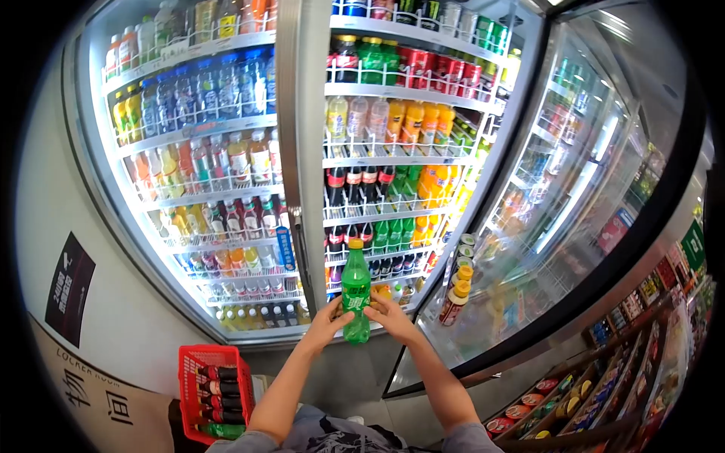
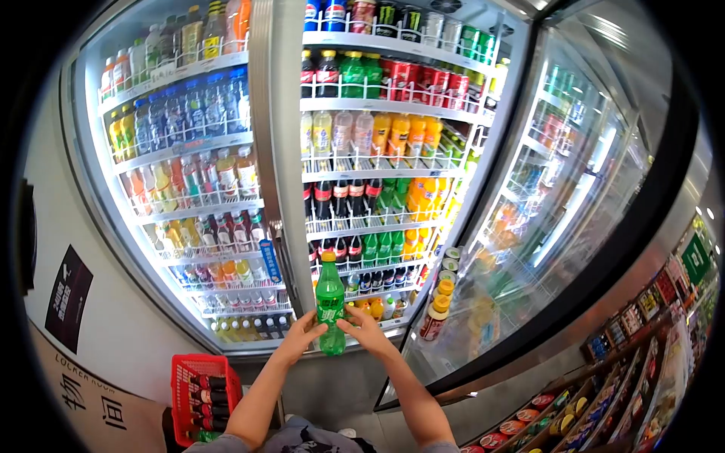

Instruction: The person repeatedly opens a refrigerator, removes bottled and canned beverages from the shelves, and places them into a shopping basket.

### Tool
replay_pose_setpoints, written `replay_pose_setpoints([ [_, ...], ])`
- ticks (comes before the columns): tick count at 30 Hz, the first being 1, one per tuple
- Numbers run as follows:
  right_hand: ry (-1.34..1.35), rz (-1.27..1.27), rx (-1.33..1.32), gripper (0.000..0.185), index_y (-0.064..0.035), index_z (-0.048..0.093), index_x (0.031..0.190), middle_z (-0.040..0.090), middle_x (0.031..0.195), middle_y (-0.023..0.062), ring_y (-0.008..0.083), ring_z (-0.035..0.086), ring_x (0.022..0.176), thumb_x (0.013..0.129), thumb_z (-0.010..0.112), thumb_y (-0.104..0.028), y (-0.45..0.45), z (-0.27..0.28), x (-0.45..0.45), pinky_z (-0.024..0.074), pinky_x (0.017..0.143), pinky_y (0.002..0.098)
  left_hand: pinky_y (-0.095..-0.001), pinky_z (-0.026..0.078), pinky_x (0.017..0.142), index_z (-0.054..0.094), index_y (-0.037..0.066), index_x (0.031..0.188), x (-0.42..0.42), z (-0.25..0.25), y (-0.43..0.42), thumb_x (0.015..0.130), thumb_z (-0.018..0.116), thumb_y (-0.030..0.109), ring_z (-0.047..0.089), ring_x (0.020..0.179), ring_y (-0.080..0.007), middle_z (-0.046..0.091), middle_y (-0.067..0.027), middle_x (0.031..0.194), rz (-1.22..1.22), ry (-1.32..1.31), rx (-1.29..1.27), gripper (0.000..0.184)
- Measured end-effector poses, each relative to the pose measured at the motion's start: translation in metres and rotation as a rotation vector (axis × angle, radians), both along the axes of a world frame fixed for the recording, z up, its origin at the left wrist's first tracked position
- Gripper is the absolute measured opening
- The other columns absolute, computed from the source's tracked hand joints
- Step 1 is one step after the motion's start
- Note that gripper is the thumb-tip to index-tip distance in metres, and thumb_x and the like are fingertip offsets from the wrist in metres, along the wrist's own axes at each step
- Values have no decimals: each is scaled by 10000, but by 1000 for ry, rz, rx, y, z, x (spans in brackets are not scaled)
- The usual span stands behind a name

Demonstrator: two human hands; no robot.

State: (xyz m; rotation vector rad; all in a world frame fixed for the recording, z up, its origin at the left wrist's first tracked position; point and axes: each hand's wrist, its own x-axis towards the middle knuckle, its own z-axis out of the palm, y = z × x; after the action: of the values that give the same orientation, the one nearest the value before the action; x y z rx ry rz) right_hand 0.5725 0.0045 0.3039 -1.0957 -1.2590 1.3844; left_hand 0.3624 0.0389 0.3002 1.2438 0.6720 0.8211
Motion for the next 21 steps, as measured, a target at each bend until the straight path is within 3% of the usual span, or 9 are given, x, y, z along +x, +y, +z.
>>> replay_pose_setpoints([
  [4,-102,95,45,711,-31,353,1470,548,1319,81,183,530,1168,897,710,-251,16,-3,-27,471,936,338,-324,412,996,409,-9,1420,-31,-6,5,912,683,193,523,1174,-160,577,-78,1270,55,16,-30,611],
  [8,24,204,-1,783,-17,285,1497,482,1385,81,191,512,1204,876,733,-180,30,1,-58,452,985,341,-318,427,977,399,9,1441,-59,-10,12,907,689,201,532,1146,-162,591,-71,1235,131,3,-32,638],
  [15,-52,308,-18,752,-19,323,1480,547,1319,92,196,542,1181,859,739,-106,60,-4,-102,481,965,334,-318,431,982,416,-2,1418,-114,-12,19,903,691,164,524,1150,-150,586,-69,1246,167,66,-6,607],
  [17,-55,333,6,742,-28,340,1477,567,1300,96,183,567,1139,856,739,-95,68,-10,-112,496,942,323,-338,451,987,388,6,1444,-127,-10,22,894,703,193,524,1205,-188,577,-100,1287,164,68,2,661],
  [21,-89,340,-1,768,3,356,1467,598,1272,122,199,591,1136,837,767,-152,82,-10,-136,502,923,324,-346,450,998,384,4,1446,-153,-20,35,893,703,191,524,1223,-205,573,-118,1297,156,100,-25,665],
])
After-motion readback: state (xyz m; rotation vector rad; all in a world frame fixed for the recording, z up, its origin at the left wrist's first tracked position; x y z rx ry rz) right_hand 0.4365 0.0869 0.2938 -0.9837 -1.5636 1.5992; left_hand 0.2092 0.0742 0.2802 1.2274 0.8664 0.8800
